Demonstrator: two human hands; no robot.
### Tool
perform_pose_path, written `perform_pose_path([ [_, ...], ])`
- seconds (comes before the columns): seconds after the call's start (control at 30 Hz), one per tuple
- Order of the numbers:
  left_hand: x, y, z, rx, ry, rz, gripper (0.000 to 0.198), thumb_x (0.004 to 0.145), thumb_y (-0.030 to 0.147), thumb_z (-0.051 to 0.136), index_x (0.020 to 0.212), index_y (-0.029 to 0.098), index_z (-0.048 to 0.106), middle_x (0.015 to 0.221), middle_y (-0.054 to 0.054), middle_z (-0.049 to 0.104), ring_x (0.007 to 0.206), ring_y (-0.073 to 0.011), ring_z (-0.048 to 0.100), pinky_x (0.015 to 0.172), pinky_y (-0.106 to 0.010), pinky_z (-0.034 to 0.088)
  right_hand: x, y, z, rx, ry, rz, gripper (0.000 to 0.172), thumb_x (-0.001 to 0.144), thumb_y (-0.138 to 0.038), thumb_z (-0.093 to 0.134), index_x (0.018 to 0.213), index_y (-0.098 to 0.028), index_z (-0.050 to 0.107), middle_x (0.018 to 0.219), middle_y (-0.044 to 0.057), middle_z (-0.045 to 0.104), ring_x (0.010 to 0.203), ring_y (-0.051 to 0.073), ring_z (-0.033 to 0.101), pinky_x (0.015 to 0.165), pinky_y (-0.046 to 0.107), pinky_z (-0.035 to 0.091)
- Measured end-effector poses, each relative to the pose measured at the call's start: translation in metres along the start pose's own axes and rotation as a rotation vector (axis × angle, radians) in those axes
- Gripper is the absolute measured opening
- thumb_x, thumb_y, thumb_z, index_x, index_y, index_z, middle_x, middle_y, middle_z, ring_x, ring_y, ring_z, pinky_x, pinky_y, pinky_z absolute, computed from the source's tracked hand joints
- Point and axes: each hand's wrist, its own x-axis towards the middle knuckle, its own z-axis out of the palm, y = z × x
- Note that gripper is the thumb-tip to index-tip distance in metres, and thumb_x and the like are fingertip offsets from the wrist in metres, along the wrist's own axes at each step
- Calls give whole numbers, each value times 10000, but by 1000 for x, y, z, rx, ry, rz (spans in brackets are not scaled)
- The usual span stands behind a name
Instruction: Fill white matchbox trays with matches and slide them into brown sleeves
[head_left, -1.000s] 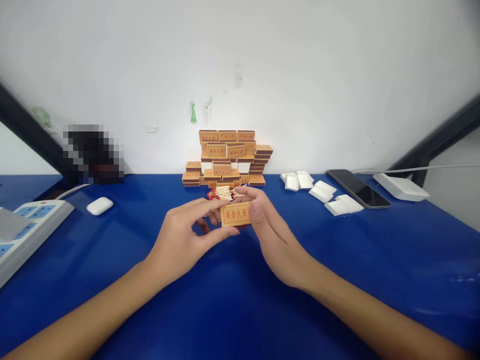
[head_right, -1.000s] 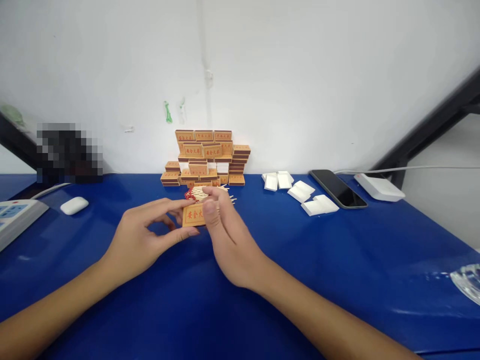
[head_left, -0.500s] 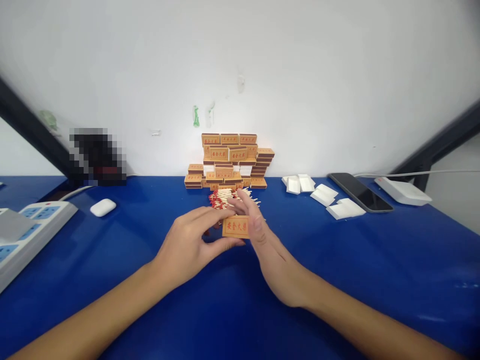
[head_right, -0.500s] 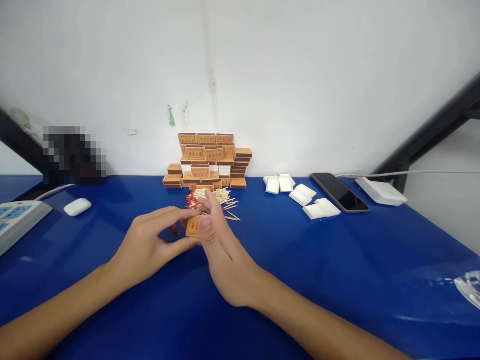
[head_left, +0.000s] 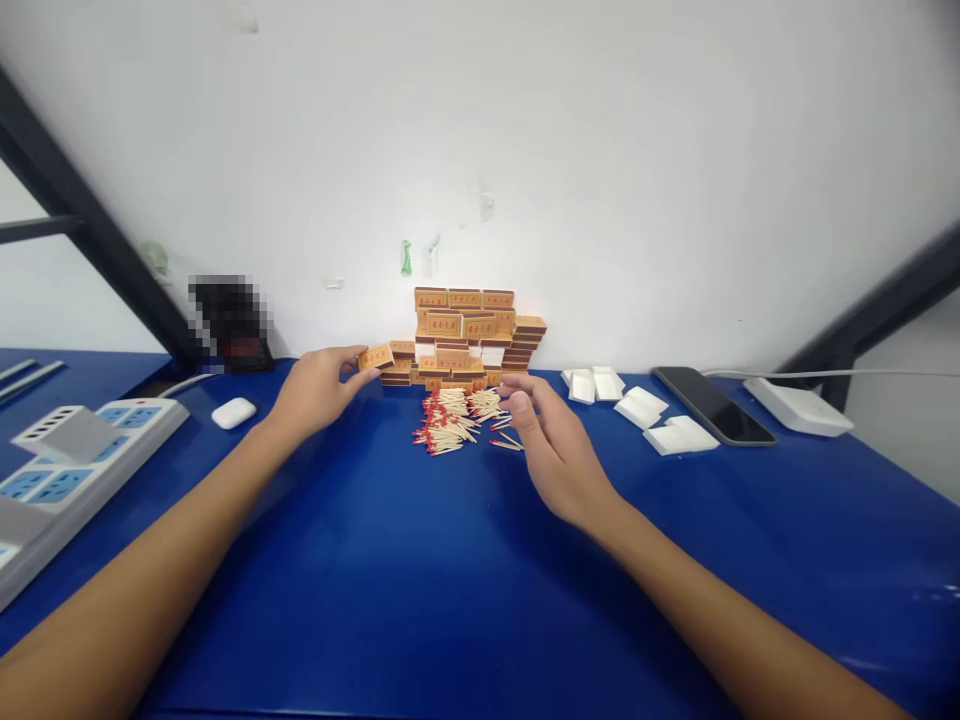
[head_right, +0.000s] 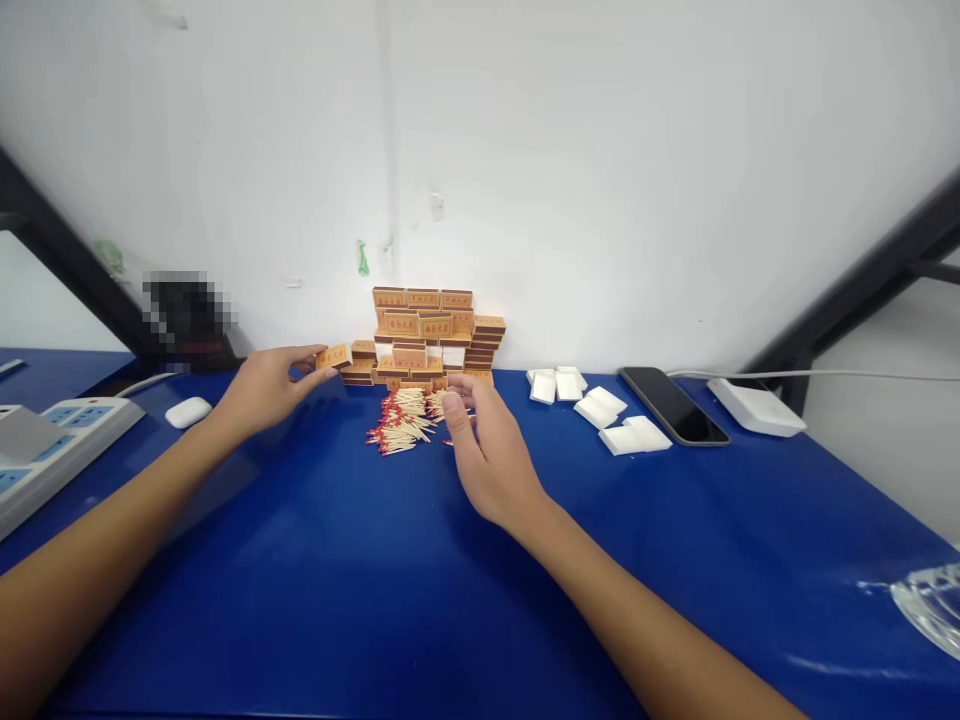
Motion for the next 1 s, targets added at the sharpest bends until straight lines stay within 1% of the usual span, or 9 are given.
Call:
perform_pose_path([
  [0.07, 7, -3, 4, 10, -34, 11, 377, 985, 483, 561, 1157, 218, 766, 1036, -78, 806, 961, -297, 733, 796, -339, 524, 5, 4, -6, -41, 47, -29, 469, 1080, -591, 381, 1251, -226, 619, 1236, 112, 710, 1094, 258, 681, 931, 419, 537],
  [0.13, 12, -3, 8, 17, -52, 20, 373, 977, 476, 566, 1165, 223, 765, 1057, -83, 807, 978, -300, 735, 811, -343, 527, 10, 9, -11, -81, 94, -44, 467, 1085, -584, 372, 1193, -224, 649, 1169, 101, 724, 1049, 253, 684, 911, 410, 533],
  [0.3, 21, 4, 14, 41, -68, 6, 512, 963, 464, 601, 1415, 226, 641, 1100, -83, 805, 976, -280, 749, 844, -342, 537, 18, 17, -20, -132, 117, -62, 517, 1084, -604, 344, 997, -217, 675, 1042, 90, 727, 934, 241, 674, 836, 386, 523],
  [0.4, 22, 12, 14, 81, -84, 4, 505, 987, 470, 570, 1436, 243, 614, 1107, -80, 801, 994, -277, 749, 853, -339, 537, 18, 17, -21, -166, 108, -62, 537, 1081, -612, 336, 903, -215, 650, 989, 89, 720, 877, 233, 662, 792, 370, 509],
  [0.6, 20, 30, 12, 236, -124, -27, 538, 1015, 492, 496, 1466, 205, 559, 1115, -160, 776, 1019, -341, 731, 835, -386, 535, 19, 10, -24, -253, 69, -55, 546, 1089, -595, 317, 931, -212, 673, 930, 84, 731, 816, 228, 654, 738, 349, 472],
  [0.73, 12, 33, 5, 295, -141, -49, 633, 1010, 546, 487, 1514, 165, 484, 1137, -185, 769, 1037, -351, 730, 855, -392, 537, 28, 9, -46, -497, 52, -102, 441, 1080, -492, 406, 871, -207, 671, 825, 78, 729, 750, 223, 637, 677, 333, 410],
  [0.83, -1, 34, -3, 309, -137, -38, 659, 999, 535, 507, 1539, 161, 450, 1229, -183, 750, 1109, -363, 712, 889, -410, 534, 39, 18, -67, -760, 112, -95, 293, 1039, -382, 488, 918, -202, 687, 897, 97, 750, 789, 239, 652, 677, 333, 382],
  [0.9, -12, 35, -7, 288, -103, -9, 634, 994, 542, 516, 1509, 173, 487, 1241, -161, 752, 1099, -352, 718, 879, -410, 537, 45, 28, -76, -860, 81, -30, 267, 1026, -340, 494, 943, -190, 699, 945, 113, 756, 824, 250, 660, 682, 337, 383],
  [1.0, -28, 41, -6, 198, -15, 41, 512, 998, 530, 525, 1391, 213, 608, 1177, -96, 777, 1054, -318, 730, 821, -391, 544, 52, 44, -84, -869, -23, 22, 210, 985, -294, 550, 926, -187, 720, 946, 97, 764, 840, 237, 671, 694, 328, 407],
])
